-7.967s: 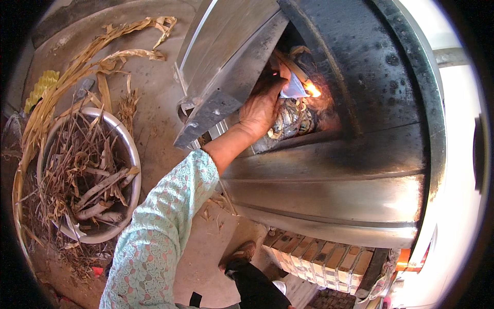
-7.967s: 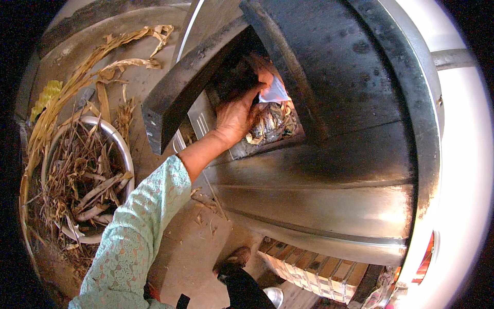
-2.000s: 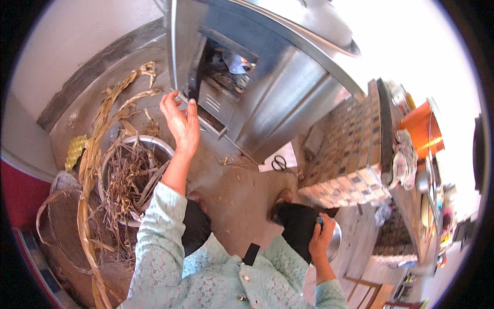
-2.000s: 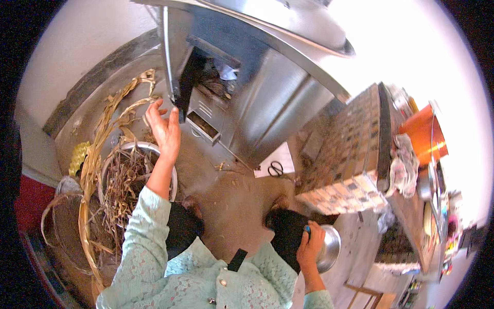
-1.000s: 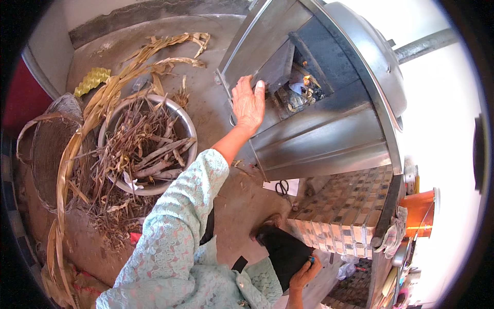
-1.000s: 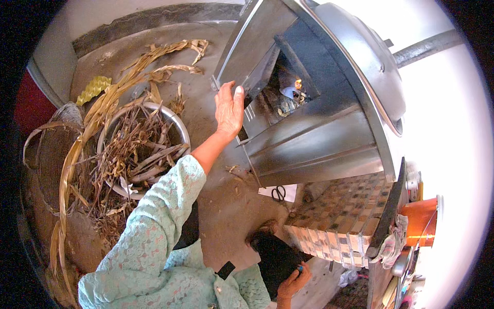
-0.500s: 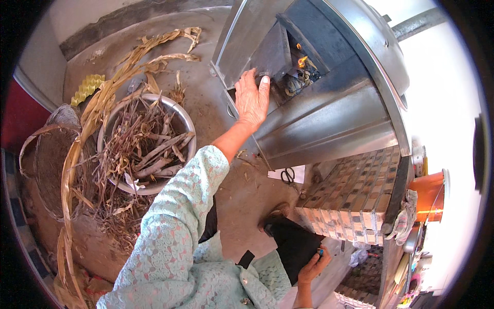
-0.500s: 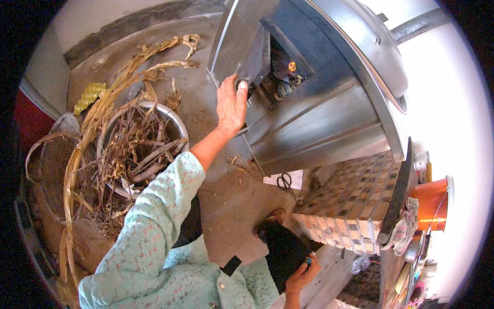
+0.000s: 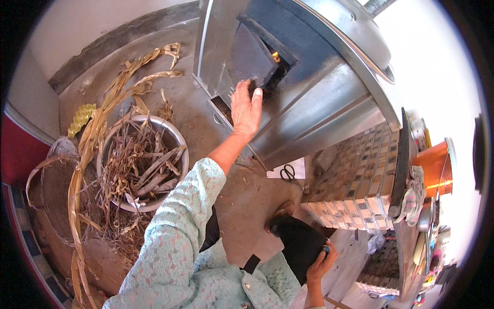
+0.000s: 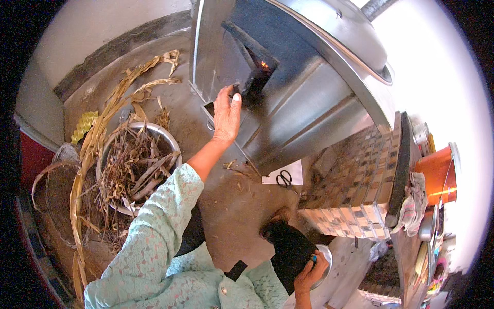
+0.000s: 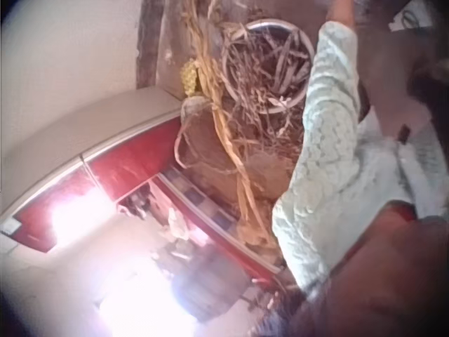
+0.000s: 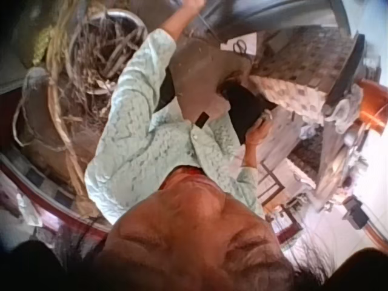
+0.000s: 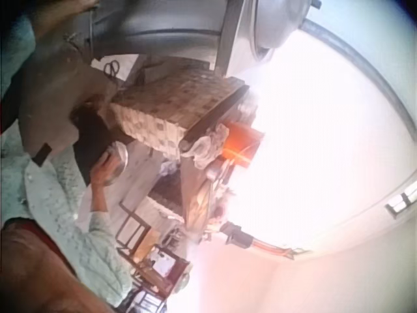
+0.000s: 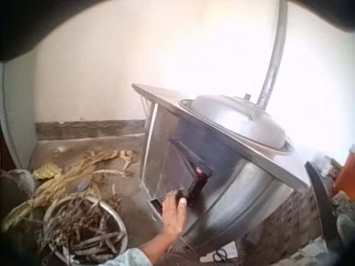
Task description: The person lights paper with a lighter and places it into a metal stove to start a fire. They then add dry twigs and dried corn husks into the stove, adjusting the fuel and closing the stove door to maintain the fire.
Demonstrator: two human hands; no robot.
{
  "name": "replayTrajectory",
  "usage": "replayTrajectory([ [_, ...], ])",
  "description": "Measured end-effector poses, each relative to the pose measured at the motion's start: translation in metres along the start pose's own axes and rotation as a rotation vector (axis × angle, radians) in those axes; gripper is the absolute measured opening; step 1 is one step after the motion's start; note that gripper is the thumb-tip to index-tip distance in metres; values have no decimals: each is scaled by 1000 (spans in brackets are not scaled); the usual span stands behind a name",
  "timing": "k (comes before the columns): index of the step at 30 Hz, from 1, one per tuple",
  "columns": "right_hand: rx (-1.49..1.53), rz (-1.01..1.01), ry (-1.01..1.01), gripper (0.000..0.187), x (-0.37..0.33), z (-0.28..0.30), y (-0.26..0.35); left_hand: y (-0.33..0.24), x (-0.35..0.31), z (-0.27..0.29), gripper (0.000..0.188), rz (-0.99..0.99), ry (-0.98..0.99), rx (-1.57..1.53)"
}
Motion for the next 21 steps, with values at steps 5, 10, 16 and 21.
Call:
replayTrajectory([
  [5,10,7,1,24,1,1,2,1,-2,2,58,26,-24,-15],
  [10,16,-5,-3,24,-2,2,-2,3,2,10,55,4,-37,-8],
  [16,15,-8,-2,25,-5,3,-5,8,12,-1,53,-47,140,24],
  [21,22,-24,-11,25,-7,4,-8,15,18,-2,55,-11,170,-4],
])
Point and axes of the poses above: each hand's wrist, its own x-axis towards the middle knuckle, its own z-axis out of the back of the hand, y = z × x, the point moved 8 cm from there along x, towards the middle knuckle, and after that the axes turned 12 degrees about x, right-handed, at the moved point
